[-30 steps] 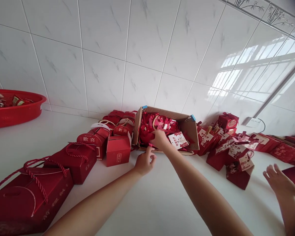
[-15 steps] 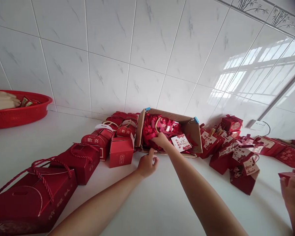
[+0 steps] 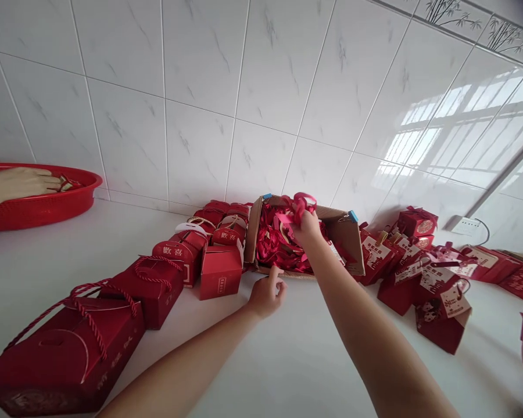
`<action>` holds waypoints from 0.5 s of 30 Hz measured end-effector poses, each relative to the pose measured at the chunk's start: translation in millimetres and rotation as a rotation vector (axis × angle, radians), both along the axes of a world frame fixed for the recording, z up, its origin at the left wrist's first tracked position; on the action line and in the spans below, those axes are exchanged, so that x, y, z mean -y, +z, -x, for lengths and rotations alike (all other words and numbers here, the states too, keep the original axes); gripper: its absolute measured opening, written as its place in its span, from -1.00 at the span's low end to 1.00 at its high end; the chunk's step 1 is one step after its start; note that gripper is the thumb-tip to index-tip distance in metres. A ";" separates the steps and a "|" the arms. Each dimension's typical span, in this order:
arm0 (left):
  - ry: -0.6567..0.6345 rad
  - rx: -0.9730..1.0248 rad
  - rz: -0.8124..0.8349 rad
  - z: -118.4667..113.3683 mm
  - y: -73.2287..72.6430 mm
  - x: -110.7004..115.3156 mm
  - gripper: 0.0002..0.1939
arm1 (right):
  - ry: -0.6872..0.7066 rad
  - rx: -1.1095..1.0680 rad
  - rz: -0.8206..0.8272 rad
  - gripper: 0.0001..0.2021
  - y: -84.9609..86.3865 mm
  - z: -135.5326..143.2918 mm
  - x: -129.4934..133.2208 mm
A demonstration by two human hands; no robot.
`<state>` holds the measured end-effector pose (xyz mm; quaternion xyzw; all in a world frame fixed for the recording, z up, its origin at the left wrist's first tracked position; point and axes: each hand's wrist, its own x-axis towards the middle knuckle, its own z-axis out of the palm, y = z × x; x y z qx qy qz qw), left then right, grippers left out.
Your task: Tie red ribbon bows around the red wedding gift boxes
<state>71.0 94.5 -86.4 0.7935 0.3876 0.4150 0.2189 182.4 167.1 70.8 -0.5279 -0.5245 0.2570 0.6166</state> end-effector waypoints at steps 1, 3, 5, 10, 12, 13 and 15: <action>0.000 0.002 -0.001 0.0 -0.5 -0.2 -0.71 | 0.000 0.089 0.028 -0.70 2.9 -2.2 1.1; -0.001 0.006 -0.004 0.2 -1.7 -0.7 -0.70 | 0.004 0.272 0.089 -0.62 2.2 -5.2 4.5; 0.002 0.008 -0.008 0.3 -2.9 -1.4 -0.70 | 0.025 0.436 0.152 -0.54 -6.8 -5.0 7.8; 0.007 0.004 -0.012 -1.5 -4.7 -2.7 -0.73 | 0.075 0.706 0.262 -0.45 -40.1 5.4 8.9; 0.009 -0.001 -0.009 -2.5 -4.9 -2.9 -0.74 | 0.067 0.744 0.276 -0.55 -47.3 8.3 8.2; 0.011 -0.003 -0.007 -2.9 -4.9 -3.0 -0.75 | 0.053 0.749 0.274 -0.63 -48.8 8.3 8.3; 0.017 -0.007 -0.003 -3.3 -4.8 -3.1 -0.76 | 0.014 0.736 0.256 -0.81 -48.3 5.1 9.7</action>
